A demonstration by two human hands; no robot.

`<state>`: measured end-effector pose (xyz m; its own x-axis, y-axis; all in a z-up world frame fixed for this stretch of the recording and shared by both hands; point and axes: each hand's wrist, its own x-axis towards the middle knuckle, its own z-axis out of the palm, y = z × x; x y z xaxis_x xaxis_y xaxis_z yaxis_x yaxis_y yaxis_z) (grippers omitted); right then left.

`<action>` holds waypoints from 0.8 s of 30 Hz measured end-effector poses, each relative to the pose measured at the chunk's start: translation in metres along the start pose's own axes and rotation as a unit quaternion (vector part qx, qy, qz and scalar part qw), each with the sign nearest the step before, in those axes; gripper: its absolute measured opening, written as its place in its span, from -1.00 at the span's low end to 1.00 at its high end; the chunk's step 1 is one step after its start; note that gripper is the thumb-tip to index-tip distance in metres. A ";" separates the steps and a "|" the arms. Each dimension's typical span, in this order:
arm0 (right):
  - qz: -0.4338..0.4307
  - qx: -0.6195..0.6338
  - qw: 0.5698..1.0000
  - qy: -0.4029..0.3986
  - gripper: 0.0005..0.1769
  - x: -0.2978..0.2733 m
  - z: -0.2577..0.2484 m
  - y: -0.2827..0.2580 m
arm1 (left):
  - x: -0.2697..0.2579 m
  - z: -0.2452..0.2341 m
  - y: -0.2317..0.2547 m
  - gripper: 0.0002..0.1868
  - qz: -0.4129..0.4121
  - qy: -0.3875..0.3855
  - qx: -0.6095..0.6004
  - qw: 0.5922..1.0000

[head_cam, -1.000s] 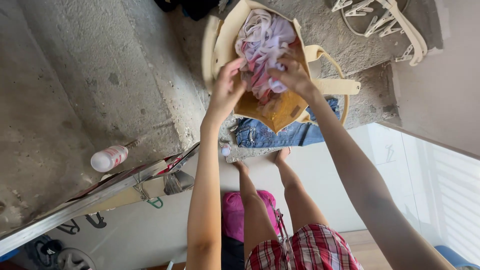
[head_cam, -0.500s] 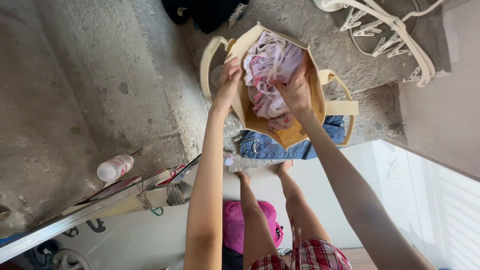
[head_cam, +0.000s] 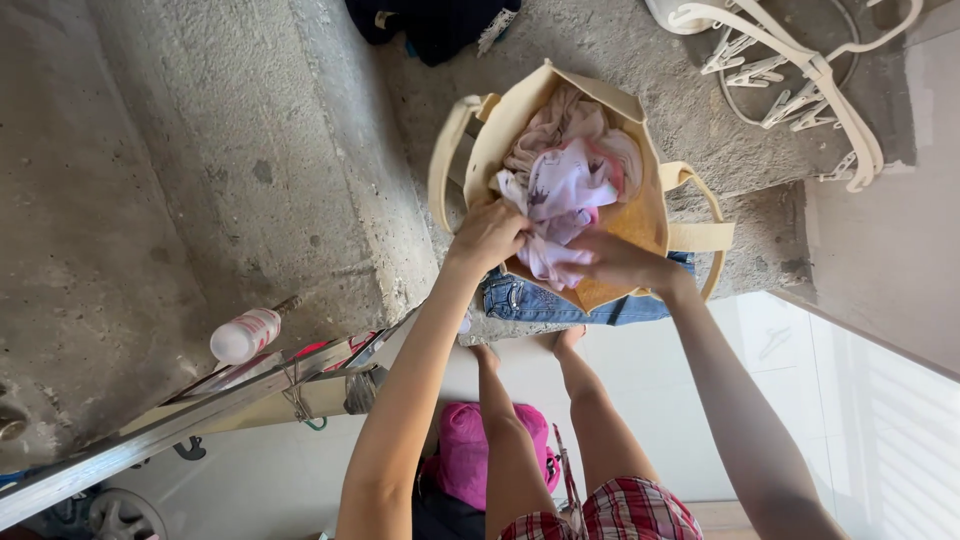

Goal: Hanging various small pieces of laundry on a circular drying rack and then placing it on a balcony railing.

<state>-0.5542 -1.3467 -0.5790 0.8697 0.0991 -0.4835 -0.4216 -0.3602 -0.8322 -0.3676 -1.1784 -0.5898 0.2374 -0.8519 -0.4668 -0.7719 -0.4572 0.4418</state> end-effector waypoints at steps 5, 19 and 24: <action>0.103 -0.125 0.933 0.322 -0.41 0.019 -0.016 0.047 | -0.009 0.001 0.012 -0.87 -0.015 -0.018 0.030 0.999; 0.173 -0.101 0.979 0.033 -0.61 0.102 -0.038 0.040 | 0.005 0.012 0.011 -0.31 0.030 0.081 0.045 0.995; -0.077 -0.231 0.912 0.329 -0.06 0.182 -0.046 0.078 | 0.016 0.006 -0.002 -0.64 -0.009 0.023 0.054 0.998</action>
<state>-0.4166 -1.3989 -0.7193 0.9392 -0.3424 0.0235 -0.2607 -0.7563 -0.6000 -0.3661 -1.1897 -0.6024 0.2769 -0.8554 -0.4378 -0.8254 -0.4450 0.3475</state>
